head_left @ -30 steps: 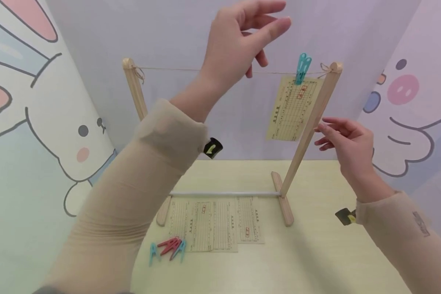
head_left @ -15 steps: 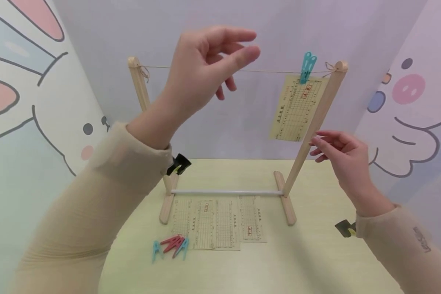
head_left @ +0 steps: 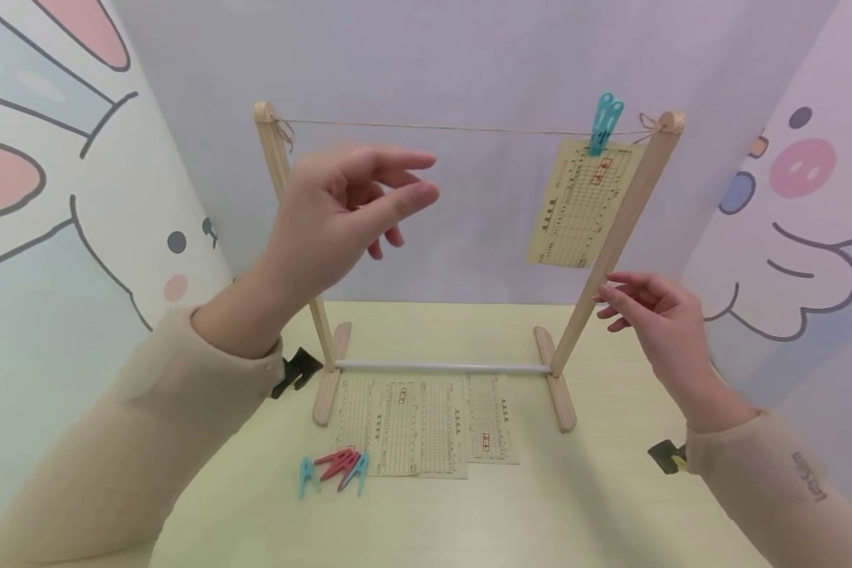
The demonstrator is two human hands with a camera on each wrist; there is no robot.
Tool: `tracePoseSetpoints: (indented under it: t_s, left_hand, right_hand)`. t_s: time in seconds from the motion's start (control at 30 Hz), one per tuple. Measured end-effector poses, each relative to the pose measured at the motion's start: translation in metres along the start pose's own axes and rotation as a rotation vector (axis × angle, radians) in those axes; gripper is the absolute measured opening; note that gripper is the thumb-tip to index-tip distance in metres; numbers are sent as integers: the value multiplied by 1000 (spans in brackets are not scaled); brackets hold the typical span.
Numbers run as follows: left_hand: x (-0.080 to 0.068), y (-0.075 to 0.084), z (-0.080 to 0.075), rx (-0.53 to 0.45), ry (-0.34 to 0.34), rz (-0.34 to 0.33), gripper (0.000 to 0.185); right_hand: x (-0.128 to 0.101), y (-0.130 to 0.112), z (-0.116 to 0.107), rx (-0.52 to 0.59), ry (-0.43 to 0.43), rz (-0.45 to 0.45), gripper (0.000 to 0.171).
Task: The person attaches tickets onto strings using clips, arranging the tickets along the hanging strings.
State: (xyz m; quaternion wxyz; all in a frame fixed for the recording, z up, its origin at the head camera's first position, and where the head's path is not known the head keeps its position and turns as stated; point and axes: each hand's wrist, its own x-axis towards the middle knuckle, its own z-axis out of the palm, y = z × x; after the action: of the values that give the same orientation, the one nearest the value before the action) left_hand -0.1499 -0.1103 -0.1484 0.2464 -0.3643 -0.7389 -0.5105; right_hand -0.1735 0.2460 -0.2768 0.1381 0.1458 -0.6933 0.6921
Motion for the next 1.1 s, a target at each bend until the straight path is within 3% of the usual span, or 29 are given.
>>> tracePoseSetpoints:
  t_s: [0.27, 0.53, 0.8, 1.1]
  left_hand:
    - [-32, -5, -6, 17, 32, -115, 26]
    - [-54, -13, -10, -11, 55, -107, 26]
    - [-72, -24, -11, -17, 70, -193, 25]
    - [-90, -41, -8, -22, 75, -246, 25]
  right_hand:
    - [-12, 18, -3, -29, -2, 43, 18]
    - [-21, 33, -3, -27, 16, 84, 23]
    - [-30, 40, -3, -31, 51, 163, 17]
    - [-37, 56, 1, -70, 25, 192, 16]
